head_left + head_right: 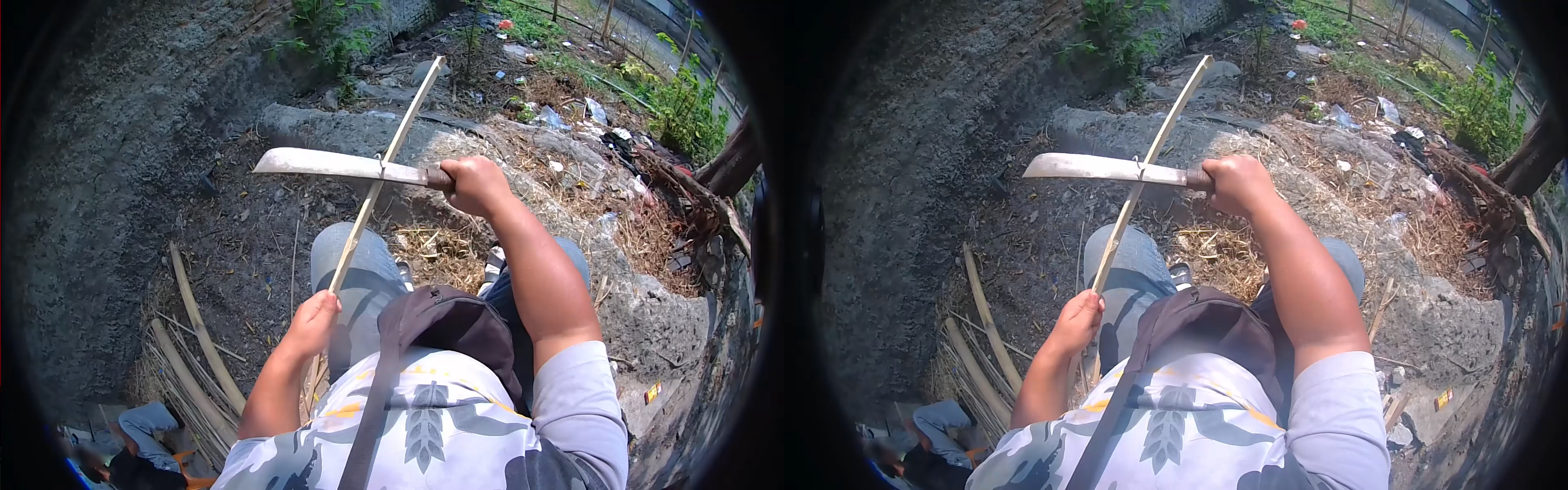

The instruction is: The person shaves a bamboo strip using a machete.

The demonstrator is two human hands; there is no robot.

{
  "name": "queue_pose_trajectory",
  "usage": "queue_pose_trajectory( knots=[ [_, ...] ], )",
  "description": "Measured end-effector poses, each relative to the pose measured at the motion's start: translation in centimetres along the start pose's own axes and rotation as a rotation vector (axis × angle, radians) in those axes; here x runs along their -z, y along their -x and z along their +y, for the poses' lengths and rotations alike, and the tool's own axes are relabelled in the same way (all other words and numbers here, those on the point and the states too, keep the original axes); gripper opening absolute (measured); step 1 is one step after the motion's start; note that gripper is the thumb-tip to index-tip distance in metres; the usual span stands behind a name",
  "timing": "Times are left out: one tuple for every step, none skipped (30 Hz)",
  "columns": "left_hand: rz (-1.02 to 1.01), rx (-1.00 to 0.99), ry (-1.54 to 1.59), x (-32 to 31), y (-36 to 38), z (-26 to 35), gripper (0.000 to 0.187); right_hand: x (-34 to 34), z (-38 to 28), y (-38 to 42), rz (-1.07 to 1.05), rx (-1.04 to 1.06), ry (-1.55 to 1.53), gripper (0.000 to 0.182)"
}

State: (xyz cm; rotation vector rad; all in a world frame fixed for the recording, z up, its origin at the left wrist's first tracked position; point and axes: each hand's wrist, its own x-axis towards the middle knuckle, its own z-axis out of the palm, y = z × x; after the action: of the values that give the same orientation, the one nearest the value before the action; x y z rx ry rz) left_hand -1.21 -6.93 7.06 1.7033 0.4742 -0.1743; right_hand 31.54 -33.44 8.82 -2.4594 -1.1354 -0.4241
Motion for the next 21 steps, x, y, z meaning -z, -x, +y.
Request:
queue_pose_trajectory(
  knots=[
    [-0.003, 0.004, -0.022, -0.2, 0.0, 0.5, 0.041, -0.1, 0.1, 0.2, -0.02, -0.006, 0.011, 0.014],
    [-0.003, 0.006, -0.042, -0.5, 0.0, 0.8, 0.04, -0.2, 0.2, 0.2, -0.039, -0.009, 0.024, 0.014],
    [-0.006, 0.014, -0.019, -0.4, 0.0, 0.3, 0.04, -0.2, 0.1, 0.4, 0.004, 0.017, -0.004, 0.014],
    [-0.015, 0.02, -0.001, -0.2, -0.1, -0.4, 0.04, 0.3, -0.2, 0.3, 0.012, 0.031, 0.001, 0.015],
    [-0.026, 0.036, 0.019, -0.1, -0.2, -1.1, 0.04, 0.7, -0.5, 0.5, 0.014, 0.042, 0.002, 0.015],
    [-0.034, 0.048, 0.042, -0.2, 0.0, -1.0, 0.04, 0.9, -0.9, 0.9, 0.008, 0.054, -0.004, 0.015],
    [-0.036, 0.062, 0.067, -0.3, 0.4, -0.6, 0.04, 0.8, -0.8, 0.9, 0.014, 0.067, -0.001, 0.017],
    [-0.033, 0.069, 0.093, -0.4, 0.6, -0.4, 0.04, 0.5, -0.8, 0.9, 0.008, 0.072, -0.008, 0.018],
    [-0.032, 0.068, 0.104, -0.4, 0.7, -0.4, 0.039, 0.5, -0.9, 0.7, 0.007, 0.08, -0.013, 0.019],
    [-0.031, 0.066, 0.116, -0.4, 0.7, -0.5, 0.039, 0.5, -1.0, 0.4, 0.006, 0.089, -0.017, 0.019],
    [-0.031, 0.064, 0.126, -0.4, 0.6, -0.4, 0.039, 0.6, -1.2, 0.6, 0.019, 0.107, -0.026, 0.021],
    [-0.033, 0.067, 0.139, -0.4, 0.5, -0.2, 0.039, 0.5, -1.6, 0.4, 0.006, 0.158, -0.002, 0.021],
    [-0.037, 0.071, 0.151, -0.5, 0.3, 0.2, 0.039, 0.3, -2.0, 0.2, -0.009, 0.205, 0.023, 0.021],
    [-0.043, 0.075, 0.163, -0.7, 0.1, 0.4, 0.039, 0.1, -2.3, 0.1, -0.024, 0.252, 0.049, 0.021],
    [-0.041, 0.074, 0.148, -0.9, -0.2, 0.2, 0.039, 0.0, -2.9, 0.1, 0.006, 0.318, 0.061, 0.021],
    [-0.038, 0.072, 0.132, -1.1, -0.5, 0.0, 0.038, 0.3, -3.9, 0.2, -0.06, 0.33, 0.136, 0.02],
    [-0.035, 0.072, 0.115, -1.1, -0.7, -0.2, 0.038, 0.7, -4.5, 0.2, -0.117, 0.339, 0.136, 0.019],
    [-0.034, 0.056, 0.096, -1.1, -0.7, -0.2, 0.038, 0.9, -4.8, 0.3, -0.176, 0.347, 0.134, 0.019],
    [-0.034, 0.042, 0.077, -1.0, -0.6, -0.2, 0.039, 0.7, -4.2, 0.4, -0.146, 0.322, 0.132, 0.018],
    [-0.033, 0.03, 0.061, -1.0, -0.3, -0.3, 0.039, 0.4, -3.0, 0.4, -0.12, 0.296, 0.128, 0.018],
    [-0.019, 0.011, 0.008, -0.9, 0.5, -0.2, 0.039, 0.3, -1.3, 0.3, -0.023, 0.238, 0.087, 0.009]
  ],
)
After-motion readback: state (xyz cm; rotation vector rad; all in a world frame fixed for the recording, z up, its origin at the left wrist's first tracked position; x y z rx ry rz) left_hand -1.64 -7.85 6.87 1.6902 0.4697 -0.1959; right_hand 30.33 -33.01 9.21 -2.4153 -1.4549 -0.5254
